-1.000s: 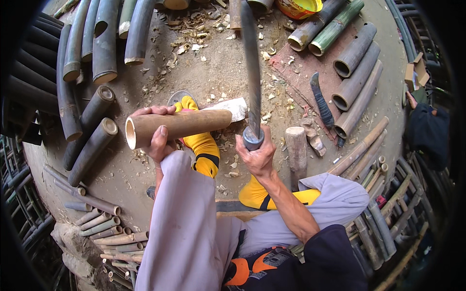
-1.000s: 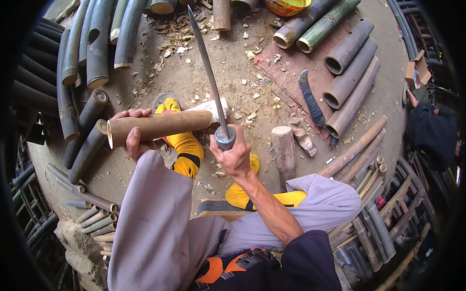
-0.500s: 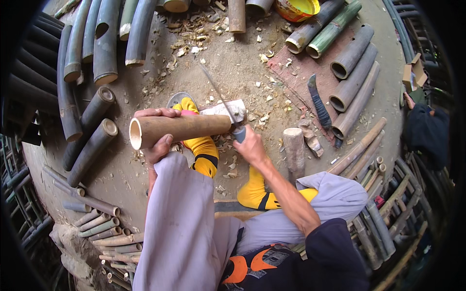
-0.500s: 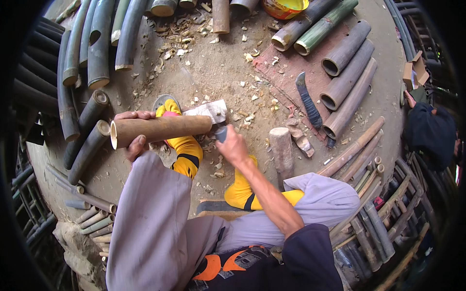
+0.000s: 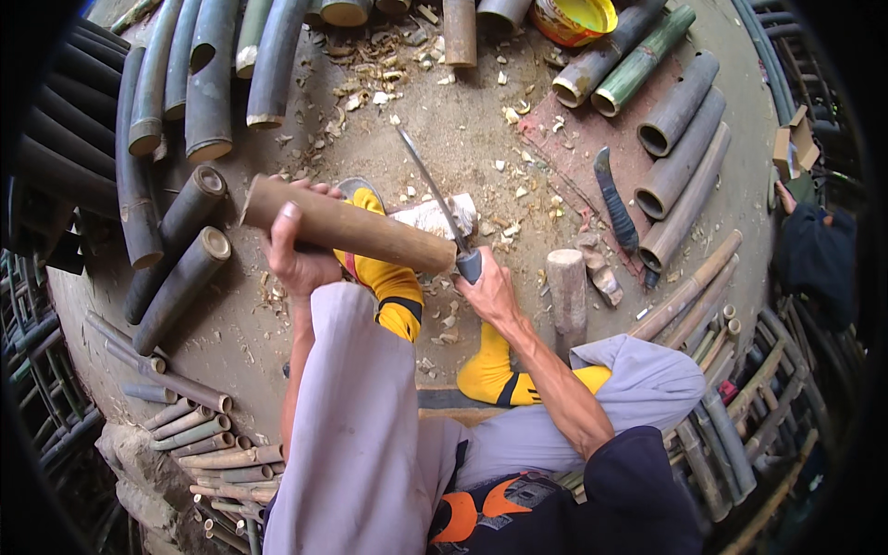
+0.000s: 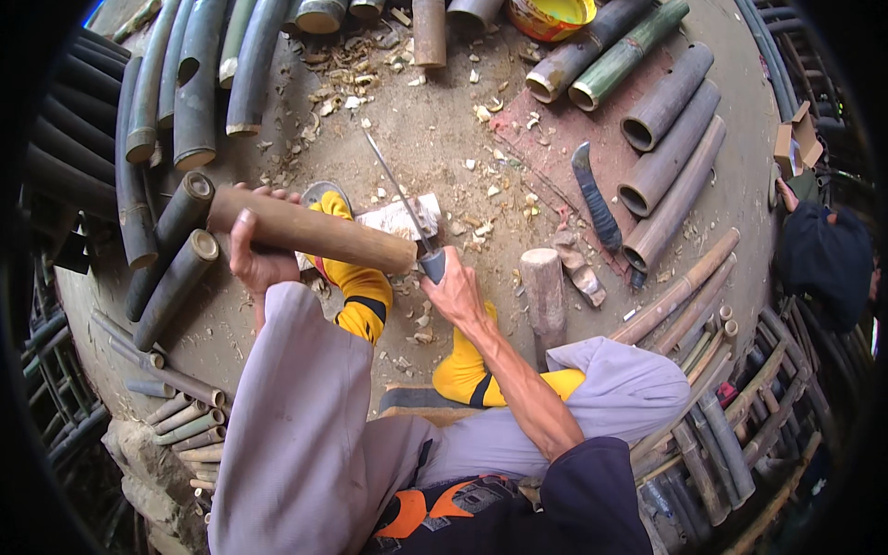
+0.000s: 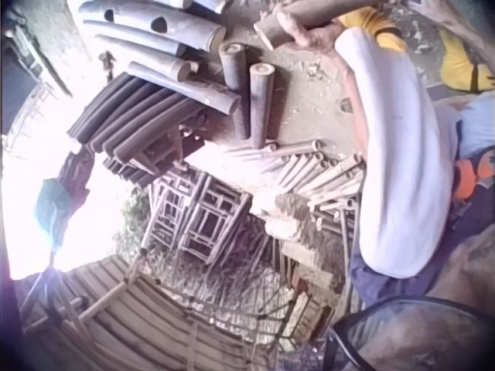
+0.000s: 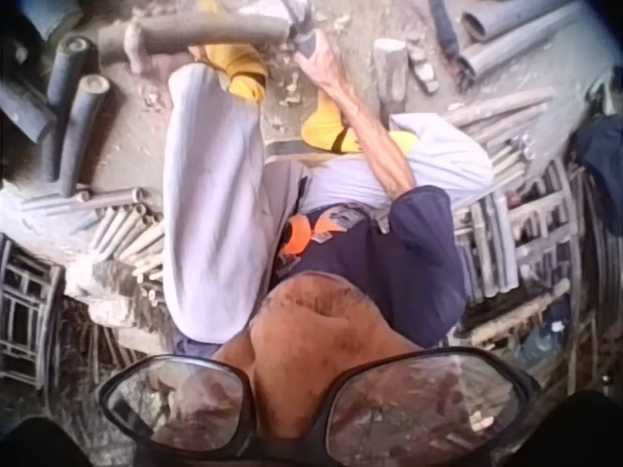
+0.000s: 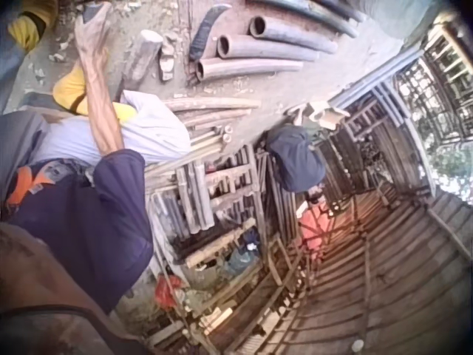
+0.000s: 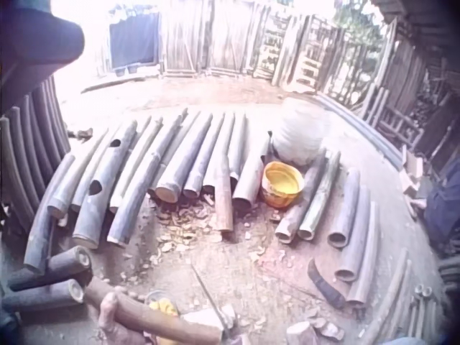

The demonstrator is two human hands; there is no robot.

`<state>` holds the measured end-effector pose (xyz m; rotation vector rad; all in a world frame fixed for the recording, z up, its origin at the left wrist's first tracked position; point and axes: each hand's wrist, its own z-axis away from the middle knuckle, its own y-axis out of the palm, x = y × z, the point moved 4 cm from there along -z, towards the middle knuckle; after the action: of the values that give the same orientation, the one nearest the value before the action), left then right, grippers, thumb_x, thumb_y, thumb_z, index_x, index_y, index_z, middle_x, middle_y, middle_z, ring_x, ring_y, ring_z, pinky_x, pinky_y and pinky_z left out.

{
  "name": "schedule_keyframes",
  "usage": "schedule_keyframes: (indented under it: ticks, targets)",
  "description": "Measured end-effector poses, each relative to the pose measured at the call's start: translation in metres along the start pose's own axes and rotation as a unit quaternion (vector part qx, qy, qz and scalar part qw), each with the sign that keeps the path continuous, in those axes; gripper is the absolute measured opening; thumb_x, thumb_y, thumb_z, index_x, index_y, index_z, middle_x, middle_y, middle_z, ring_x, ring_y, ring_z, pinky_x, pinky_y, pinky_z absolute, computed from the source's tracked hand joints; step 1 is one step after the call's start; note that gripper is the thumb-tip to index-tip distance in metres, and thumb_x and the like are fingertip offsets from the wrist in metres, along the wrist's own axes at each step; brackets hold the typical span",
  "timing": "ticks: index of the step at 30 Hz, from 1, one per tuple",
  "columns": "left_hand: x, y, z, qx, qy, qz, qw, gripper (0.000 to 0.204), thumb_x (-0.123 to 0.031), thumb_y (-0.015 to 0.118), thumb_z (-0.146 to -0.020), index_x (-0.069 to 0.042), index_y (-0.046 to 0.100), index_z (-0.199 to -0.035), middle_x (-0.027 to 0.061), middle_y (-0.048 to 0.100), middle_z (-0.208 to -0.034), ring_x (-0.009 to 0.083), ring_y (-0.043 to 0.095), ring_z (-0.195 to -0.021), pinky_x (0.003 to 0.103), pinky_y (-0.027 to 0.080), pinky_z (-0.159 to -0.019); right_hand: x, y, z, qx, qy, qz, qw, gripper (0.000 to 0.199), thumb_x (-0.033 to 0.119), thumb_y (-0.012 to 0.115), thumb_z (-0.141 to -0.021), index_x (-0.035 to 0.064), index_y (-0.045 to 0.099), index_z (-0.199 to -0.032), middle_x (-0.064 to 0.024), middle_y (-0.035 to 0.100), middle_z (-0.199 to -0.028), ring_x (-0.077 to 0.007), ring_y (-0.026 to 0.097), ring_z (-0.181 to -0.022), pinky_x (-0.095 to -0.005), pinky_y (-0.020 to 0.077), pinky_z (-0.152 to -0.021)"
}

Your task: The person cuts a piece of bamboo with a blade and then measures and marks another bamboo stalk using a tape measure and the blade.

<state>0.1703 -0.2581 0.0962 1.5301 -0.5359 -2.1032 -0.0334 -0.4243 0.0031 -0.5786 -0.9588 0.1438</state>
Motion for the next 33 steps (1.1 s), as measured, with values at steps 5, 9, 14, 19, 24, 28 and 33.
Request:
schedule_keyframes:
  ticks: [5,9,14,19,24,28,33]
  targets:
    - [0.016,-0.001,0.005,-0.067,0.143,-0.070,0.985,0.047,-0.009,0.064,-0.072,-0.003,0.044,-0.114,0.0122,0.057,-0.092,0.0258,0.060,-0.084,0.044,0.052,-0.082,0.064,-0.036,0.018,-0.131,-0.120,-0.073,0.981,0.039,0.013,0.069,-0.081,-0.0005,0.047,-0.110,-0.0179,0.066,-0.078,-0.0280,0.068,-0.068,-0.0349,0.0553,-0.058]
    - [0.021,0.008,0.006,-0.004,0.146,-0.069,0.987,0.046,-0.010,0.064,-0.070,-0.002,0.044,-0.111,0.0108,0.054,-0.088,0.0259,0.058,-0.085,0.045,0.051,-0.084,0.040,-0.016,0.002,-0.134,-0.108,-0.045,0.984,0.036,0.010,0.072,-0.078,0.0006,0.048,-0.103,-0.0186,0.065,-0.077,-0.0249,0.067,-0.064,-0.0352,0.0539,-0.054]
    - [0.018,-0.001,0.004,0.048,0.112,-0.094,0.988,0.053,-0.014,0.066,-0.066,-0.005,0.044,-0.114,0.0110,0.052,-0.093,0.0274,0.057,-0.089,0.047,0.046,-0.092,0.003,-0.003,-0.011,-0.025,0.019,0.004,0.999,0.031,0.014,0.069,-0.080,-0.0006,0.050,-0.099,-0.0206,0.065,-0.077,-0.0321,0.068,-0.065,-0.0410,0.0519,-0.055]
    - [0.014,-0.014,0.006,0.123,0.095,-0.068,0.986,0.055,-0.015,0.067,-0.066,-0.007,0.044,-0.115,0.0119,0.053,-0.097,0.0294,0.057,-0.092,0.048,0.044,-0.093,0.057,-0.033,0.013,-0.171,-0.120,-0.111,0.972,0.030,0.012,0.070,-0.079,-0.0002,0.050,-0.098,-0.0148,0.064,-0.073,-0.0255,0.067,-0.062,-0.0351,0.0523,-0.053]
    - [0.017,-0.013,0.008,0.141,0.081,-0.077,0.984,0.058,-0.014,0.070,-0.064,-0.006,0.044,-0.115,0.0129,0.054,-0.097,0.0308,0.057,-0.093,0.049,0.044,-0.093,-0.005,-0.001,-0.014,-0.011,0.008,0.018,1.000,0.026,0.014,0.067,-0.081,0.0004,0.050,-0.096,-0.0174,0.065,-0.074,-0.0257,0.068,-0.065,-0.0331,0.0554,-0.051]
    - [0.012,-0.017,0.005,0.184,0.063,-0.072,0.978,0.059,-0.014,0.072,-0.062,-0.005,0.044,-0.114,0.0130,0.054,-0.096,0.0313,0.057,-0.093,0.050,0.045,-0.093,0.030,-0.019,0.004,-0.069,-0.053,-0.082,0.993,0.027,0.017,0.069,-0.081,0.0015,0.051,-0.093,-0.0147,0.067,-0.073,-0.0239,0.068,-0.064,-0.0339,0.0554,-0.052]
    - [0.016,-0.015,0.006,0.243,0.048,-0.105,0.963,0.059,-0.013,0.071,-0.060,-0.004,0.045,-0.112,0.0153,0.056,-0.096,0.0315,0.058,-0.094,0.050,0.045,-0.092,0.023,-0.009,-0.001,-0.103,-0.129,-0.062,0.984,0.027,0.012,0.067,-0.081,0.0002,0.049,-0.097,-0.0101,0.064,-0.070,-0.0218,0.065,-0.056,-0.0267,0.0549,-0.047]
